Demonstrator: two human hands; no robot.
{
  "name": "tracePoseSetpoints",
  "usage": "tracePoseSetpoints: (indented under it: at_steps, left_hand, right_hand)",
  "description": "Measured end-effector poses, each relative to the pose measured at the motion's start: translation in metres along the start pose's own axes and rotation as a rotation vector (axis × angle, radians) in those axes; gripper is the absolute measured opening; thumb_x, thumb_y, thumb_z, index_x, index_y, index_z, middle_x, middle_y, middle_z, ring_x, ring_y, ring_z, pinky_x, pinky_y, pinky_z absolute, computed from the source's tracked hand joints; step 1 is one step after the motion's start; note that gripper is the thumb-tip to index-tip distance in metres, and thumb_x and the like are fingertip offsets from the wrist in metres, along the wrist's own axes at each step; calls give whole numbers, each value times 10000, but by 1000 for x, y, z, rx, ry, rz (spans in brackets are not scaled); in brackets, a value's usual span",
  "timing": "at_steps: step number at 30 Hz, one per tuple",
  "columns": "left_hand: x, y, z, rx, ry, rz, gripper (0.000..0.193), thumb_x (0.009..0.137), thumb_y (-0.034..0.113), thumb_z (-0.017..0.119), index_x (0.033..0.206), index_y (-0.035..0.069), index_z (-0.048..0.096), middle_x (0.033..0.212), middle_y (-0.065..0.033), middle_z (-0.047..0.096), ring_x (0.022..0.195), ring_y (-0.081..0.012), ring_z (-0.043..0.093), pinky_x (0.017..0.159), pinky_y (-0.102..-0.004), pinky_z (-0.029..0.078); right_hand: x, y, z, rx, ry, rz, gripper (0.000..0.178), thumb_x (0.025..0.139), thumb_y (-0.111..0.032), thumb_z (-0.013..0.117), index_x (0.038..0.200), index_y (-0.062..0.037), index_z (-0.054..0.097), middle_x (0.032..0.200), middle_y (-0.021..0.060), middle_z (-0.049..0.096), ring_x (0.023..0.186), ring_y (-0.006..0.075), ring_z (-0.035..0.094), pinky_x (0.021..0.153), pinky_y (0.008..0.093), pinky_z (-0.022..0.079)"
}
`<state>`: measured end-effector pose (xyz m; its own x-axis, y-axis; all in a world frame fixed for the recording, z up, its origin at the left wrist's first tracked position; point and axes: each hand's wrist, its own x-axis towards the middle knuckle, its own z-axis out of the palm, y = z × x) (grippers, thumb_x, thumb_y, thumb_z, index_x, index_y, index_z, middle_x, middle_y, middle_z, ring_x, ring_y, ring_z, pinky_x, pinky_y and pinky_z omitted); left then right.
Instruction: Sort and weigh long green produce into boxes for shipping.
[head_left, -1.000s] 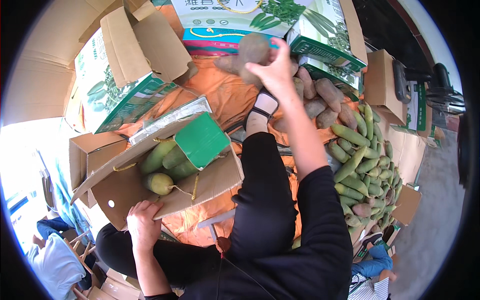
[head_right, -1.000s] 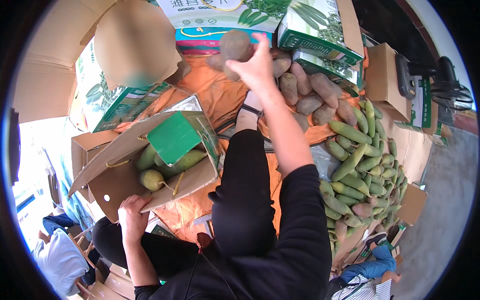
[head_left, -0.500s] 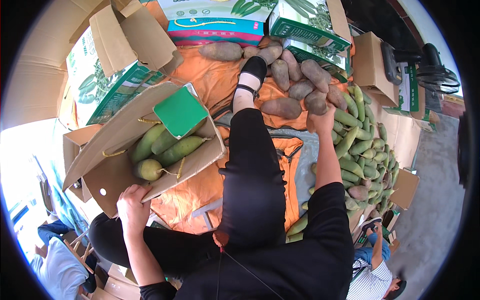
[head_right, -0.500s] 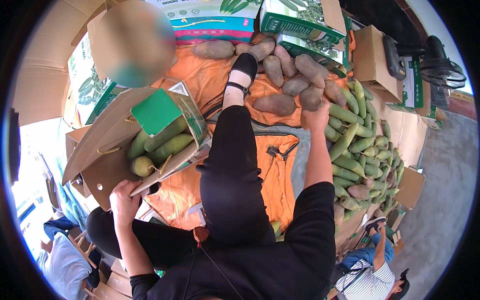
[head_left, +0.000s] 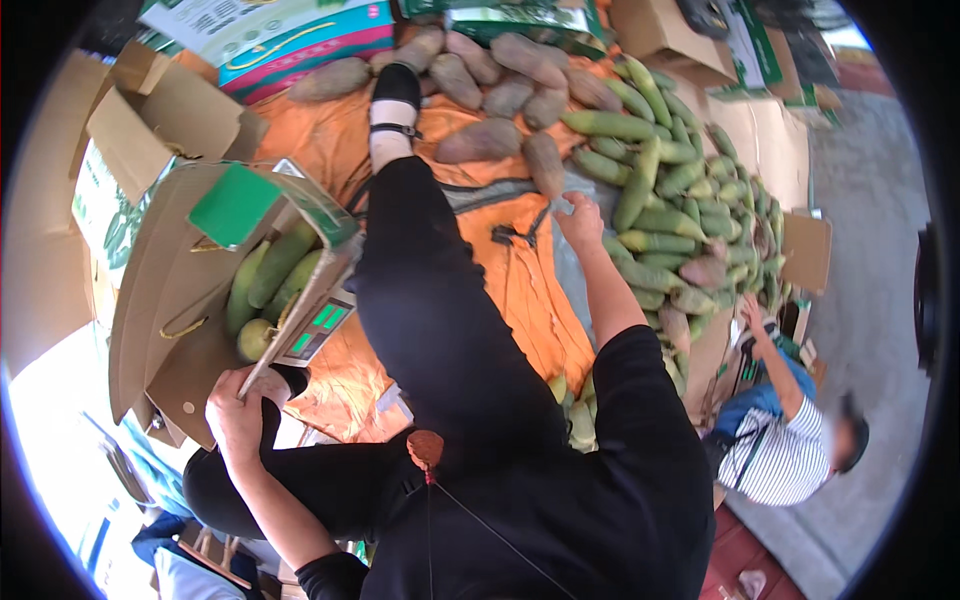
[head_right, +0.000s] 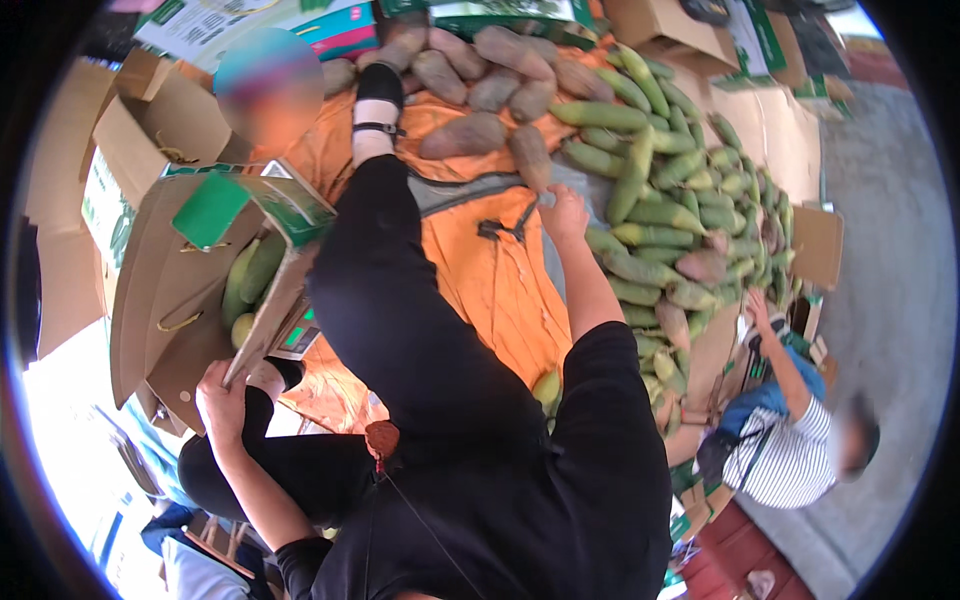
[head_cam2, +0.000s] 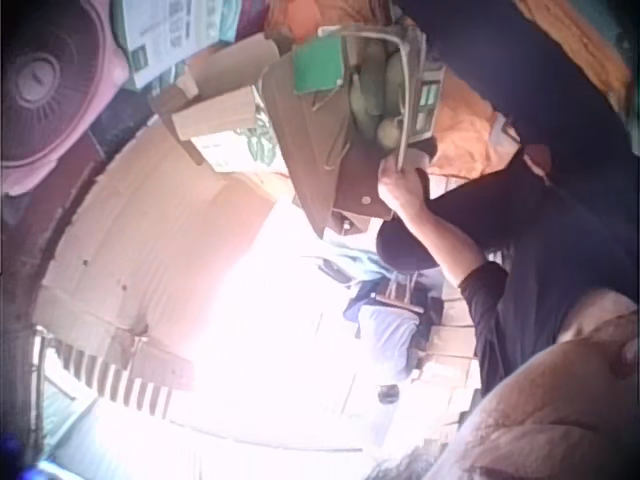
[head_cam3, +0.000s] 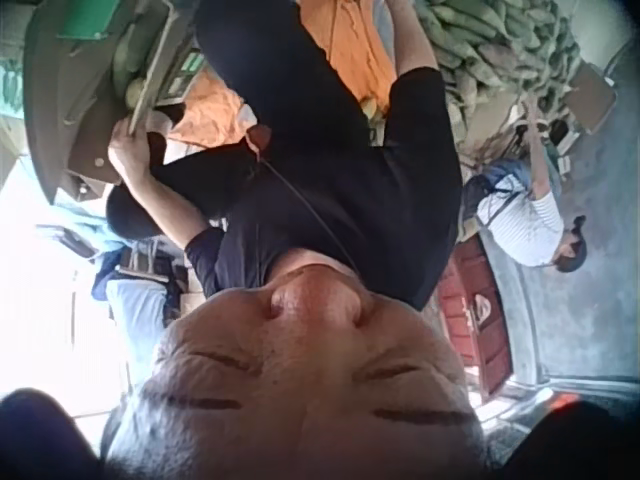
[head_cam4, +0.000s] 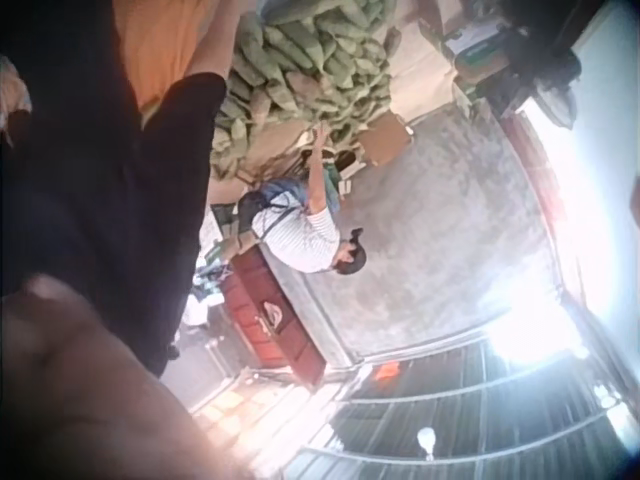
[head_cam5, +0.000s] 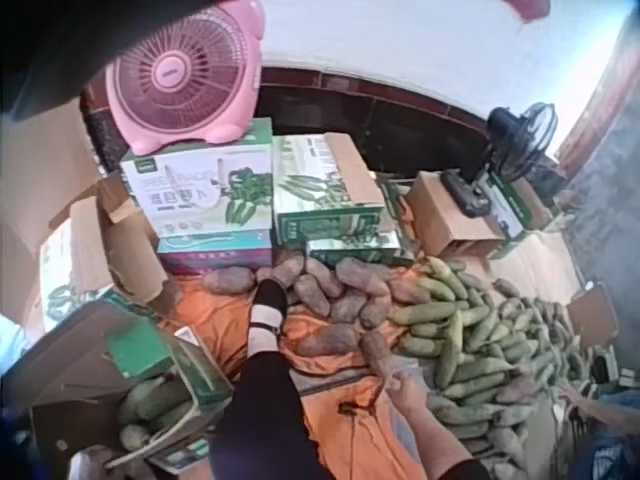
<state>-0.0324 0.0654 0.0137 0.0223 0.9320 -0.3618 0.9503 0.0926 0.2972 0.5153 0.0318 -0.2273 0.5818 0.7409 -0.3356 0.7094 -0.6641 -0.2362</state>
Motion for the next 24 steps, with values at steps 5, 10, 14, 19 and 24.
tracePoseSetpoints:
  at_steps: [5,10,14,19,24]
  left_hand:
    - [-3,-4,4,30,-2,20,186,772,91,630,935,10,666,855,-171,622,796,-358,618,723,-385,476]
    - [-3,-14,8,43,-11,8,200,774,105,624,939,-5,652,854,-191,617,803,-386,605,725,-404,469]
    - [-7,-6,8,40,41,83,182,764,93,629,916,-5,652,843,-189,617,786,-381,604,709,-406,468]
    - [-7,-3,4,58,47,48,187,752,92,635,915,6,663,838,-171,623,790,-361,614,717,-400,476]
    - [-9,-7,2,64,14,43,185,758,119,638,907,13,669,842,-162,627,797,-359,616,722,-406,476]
  right_hand:
    - [-89,99,-27,-352,-27,128,436,743,-147,675,1164,-175,567,1171,46,582,1154,263,503,883,475,430]
    - [-134,146,-59,-511,105,87,462,773,-87,599,1217,-176,505,1214,30,531,1140,256,488,839,466,427]
    - [-115,148,-65,-619,42,41,510,804,-67,576,1287,-173,455,1348,32,455,1232,243,434,915,509,400]
    - [-88,152,-55,-736,-85,-28,552,848,-79,555,1369,-187,407,1378,19,452,1289,228,402,989,589,334]
    - [-78,149,-55,-853,-287,55,400,911,-154,502,1308,-193,478,1256,9,519,1195,217,465,1001,600,307]
